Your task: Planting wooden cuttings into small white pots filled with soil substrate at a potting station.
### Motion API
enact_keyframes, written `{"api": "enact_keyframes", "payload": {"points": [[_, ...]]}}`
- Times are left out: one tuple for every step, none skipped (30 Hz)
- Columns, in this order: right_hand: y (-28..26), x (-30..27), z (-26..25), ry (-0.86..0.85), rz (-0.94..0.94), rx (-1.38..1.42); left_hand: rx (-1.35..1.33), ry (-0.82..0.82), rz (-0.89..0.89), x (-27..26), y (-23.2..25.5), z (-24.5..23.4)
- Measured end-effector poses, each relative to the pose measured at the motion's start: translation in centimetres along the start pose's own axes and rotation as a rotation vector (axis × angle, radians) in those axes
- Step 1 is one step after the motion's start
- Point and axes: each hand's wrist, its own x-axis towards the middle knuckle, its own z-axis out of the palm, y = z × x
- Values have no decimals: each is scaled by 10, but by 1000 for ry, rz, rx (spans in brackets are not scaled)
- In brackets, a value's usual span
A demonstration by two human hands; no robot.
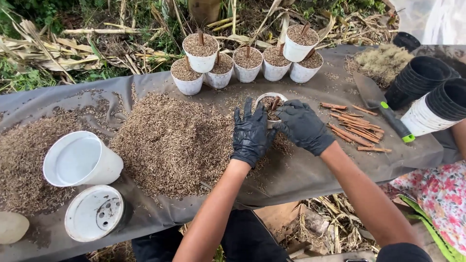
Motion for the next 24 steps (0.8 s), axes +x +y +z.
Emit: {"api": "enact_keyframes", "payload": {"points": [[-5,4,3,-14,8,64,-15,6,-10,1,0,-5],[-2,2,6,-13,10,64,-14,5,-9,2,1,-6],[1,1,10,-26,26,100,-30,-9,-24,3,1,-8],[4,-1,14,-38,42,136,-46,-24,-40,3,2,-9],[8,1,15,-37,45,138,-44,-25,-38,5,0,-13],[14,1,16,-21,43,154,-40,-37,-21,7,-1,-16],[21,-1,18,-8,46,169,-40,-51,-2,8,0,-17],[23,-2,11,-9,53,169,-42,-56,4,6,0,-12],[27,2,6,10,13,108,-36,-30,20,6,-2,-9],[30,7,1,30,-27,47,-30,-5,37,6,-5,-6],[34,7,9,38,-27,48,-23,-2,40,7,-7,-1],[38,7,18,31,-61,49,-27,2,64,8,-10,4],[45,6,25,17,-97,45,-38,6,84,9,-9,11],[48,7,22,19,-99,42,-38,10,85,13,-14,15],[51,5,20,27,-135,96,-32,24,77,15,-17,20],[54,2,19,35,-170,150,-26,37,70,17,-20,26],[53,0,13,22,-167,157,-33,25,63,18,-19,22],[51,-2,7,25,-156,175,-63,-12,54,18,-19,18],[52,3,0,37,-157,188,-87,-36,44,22,-22,12],[53,2,3,32,-165,191,-88,-34,34,21,-18,8],[56,3,7,12,-180,218,-63,-18,60,22,-14,4],[58,4,9,-9,-195,245,-37,-2,87,23,-11,0],[60,3,10,-14,-202,247,-38,-1,78,21,-9,0],[61,2,11,-8,-213,246,-32,11,86,18,-8,1]]}}
